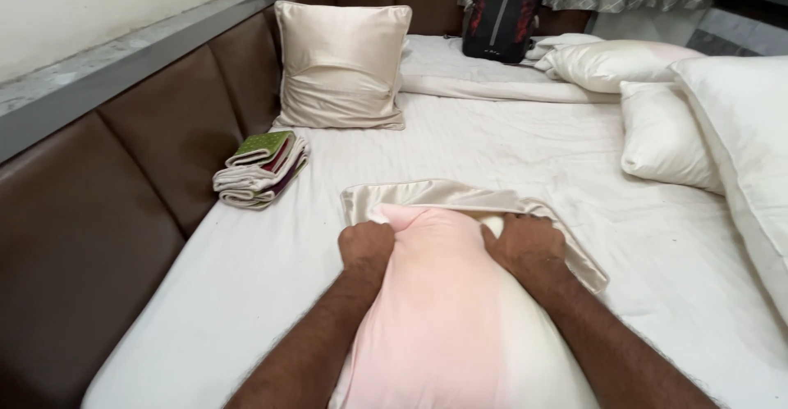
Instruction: The person puts a white pillow into a satin pillowcase on a bed, adjusting the corners and smoothing the fabric. They then fold a green and red towel and place it on the bed. Finally, they insert a pink and white pillow into another satin pillowcase, tucking the edges and arranging it neatly.
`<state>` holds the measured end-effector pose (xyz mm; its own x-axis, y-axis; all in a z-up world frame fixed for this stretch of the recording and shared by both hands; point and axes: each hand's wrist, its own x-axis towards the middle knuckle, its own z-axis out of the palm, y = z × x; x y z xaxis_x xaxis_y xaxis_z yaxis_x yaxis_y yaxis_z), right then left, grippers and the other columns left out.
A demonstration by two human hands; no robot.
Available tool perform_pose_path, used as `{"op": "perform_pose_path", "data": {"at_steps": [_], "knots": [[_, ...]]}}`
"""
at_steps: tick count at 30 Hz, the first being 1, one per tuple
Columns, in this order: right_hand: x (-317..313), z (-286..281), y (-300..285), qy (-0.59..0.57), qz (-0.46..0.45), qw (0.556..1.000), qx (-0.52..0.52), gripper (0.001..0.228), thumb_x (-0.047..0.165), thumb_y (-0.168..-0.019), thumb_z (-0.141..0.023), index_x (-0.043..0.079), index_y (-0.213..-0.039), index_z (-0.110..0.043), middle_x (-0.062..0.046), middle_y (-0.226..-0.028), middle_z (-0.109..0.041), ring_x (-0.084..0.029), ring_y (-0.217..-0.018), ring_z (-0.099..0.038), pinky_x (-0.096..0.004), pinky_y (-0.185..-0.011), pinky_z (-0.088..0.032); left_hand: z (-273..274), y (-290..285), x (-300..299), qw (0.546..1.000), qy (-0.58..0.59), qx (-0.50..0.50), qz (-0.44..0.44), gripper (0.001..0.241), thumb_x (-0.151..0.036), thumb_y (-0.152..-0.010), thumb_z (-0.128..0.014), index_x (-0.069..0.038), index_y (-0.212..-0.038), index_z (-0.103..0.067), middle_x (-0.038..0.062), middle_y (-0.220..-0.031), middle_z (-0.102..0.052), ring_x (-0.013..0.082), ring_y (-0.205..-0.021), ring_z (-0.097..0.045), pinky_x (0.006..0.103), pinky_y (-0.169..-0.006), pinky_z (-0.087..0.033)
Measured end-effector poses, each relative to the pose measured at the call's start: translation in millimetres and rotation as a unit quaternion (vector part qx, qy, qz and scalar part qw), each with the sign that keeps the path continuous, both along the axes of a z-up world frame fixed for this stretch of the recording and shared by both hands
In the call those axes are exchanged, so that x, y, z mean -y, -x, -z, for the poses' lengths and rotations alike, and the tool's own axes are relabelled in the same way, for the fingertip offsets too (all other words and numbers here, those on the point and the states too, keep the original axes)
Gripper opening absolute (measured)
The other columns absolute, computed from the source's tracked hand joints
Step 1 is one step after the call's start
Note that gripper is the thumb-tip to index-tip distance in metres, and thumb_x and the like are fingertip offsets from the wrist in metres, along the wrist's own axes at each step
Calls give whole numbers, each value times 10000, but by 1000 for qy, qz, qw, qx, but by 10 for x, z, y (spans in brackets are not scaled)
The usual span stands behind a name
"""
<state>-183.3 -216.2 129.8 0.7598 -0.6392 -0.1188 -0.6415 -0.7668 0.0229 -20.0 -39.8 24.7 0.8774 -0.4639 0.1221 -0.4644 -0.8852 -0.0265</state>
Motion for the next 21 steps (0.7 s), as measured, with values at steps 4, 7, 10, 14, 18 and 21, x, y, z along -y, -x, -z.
{"op": "perform_pose_path", "data": {"at_steps": [4, 7, 10, 14, 18, 21], "knots": [[151, -18, 73, -17, -54, 998, 19, 711, 632, -984, -364, 143, -1479, -516, -146, -1431, -605, -335, -1313, -583, -503, -1087, -489, 55, -60, 0, 999, -23, -27, -11, 197, -137, -968, -592, -157, -950, -787, 28, -995, -782, 209, -925, -758, 378, -660, -600], [410, 16, 189, -87, -86, 992, 17, 653, 565, -995, -312, 201, -1511, -479, -115, -1467, -588, -316, -1309, -588, -494, -1117, -462, 5, -154, -12, 998, 22, -46, -36, 216, -147, -993, -570, -157, -1014, -784, 33, -1082, -766, 227, -983, -746, 392, -731, -596], [646, 4, 413, -192, -99, 976, 7, 598, 430, -992, -314, 235, -1535, -470, -103, -1456, -605, -287, -1261, -635, -468, -1128, -444, -183, -126, 56, 992, 57, -94, -56, 232, -177, -1007, -564, -169, -1098, -776, 41, -1176, -749, 233, -1062, -721, 400, -812, -579], [511, -123, 504, -228, -101, 967, -47, 494, 308, -973, -440, 217, -1437, -582, -86, -1323, -730, -226, -1187, -716, -428, -1091, -513, -455, -74, 188, 979, 45, -174, -99, 248, -241, -990, -618, -184, -1177, -771, 35, -1218, -757, 207, -1115, -716, 372, -887, -582], [475, 158, 300, -18, -138, 982, -131, 367, 268, -1013, -500, 151, -1293, -706, -102, -1269, -728, -268, -1157, -698, -443, -1014, -554, -724, 144, 255, 976, -36, -185, -109, 262, -262, -984, -658, -151, -1205, -746, 52, -1207, -746, 238, -1074, -743, 429, -852, -646], [550, 511, 54, 123, -170, 964, -162, 272, 167, -982, -595, 120, -1201, -749, -90, -1225, -739, -248, -1093, -735, -420, -872, -634, -764, 279, 320, 977, -132, -144, -82, 378, -386, -937, -736, -116, -1200, -746, 72, -1225, -716, 270, -1085, -710, 495, -888, -630]]}}
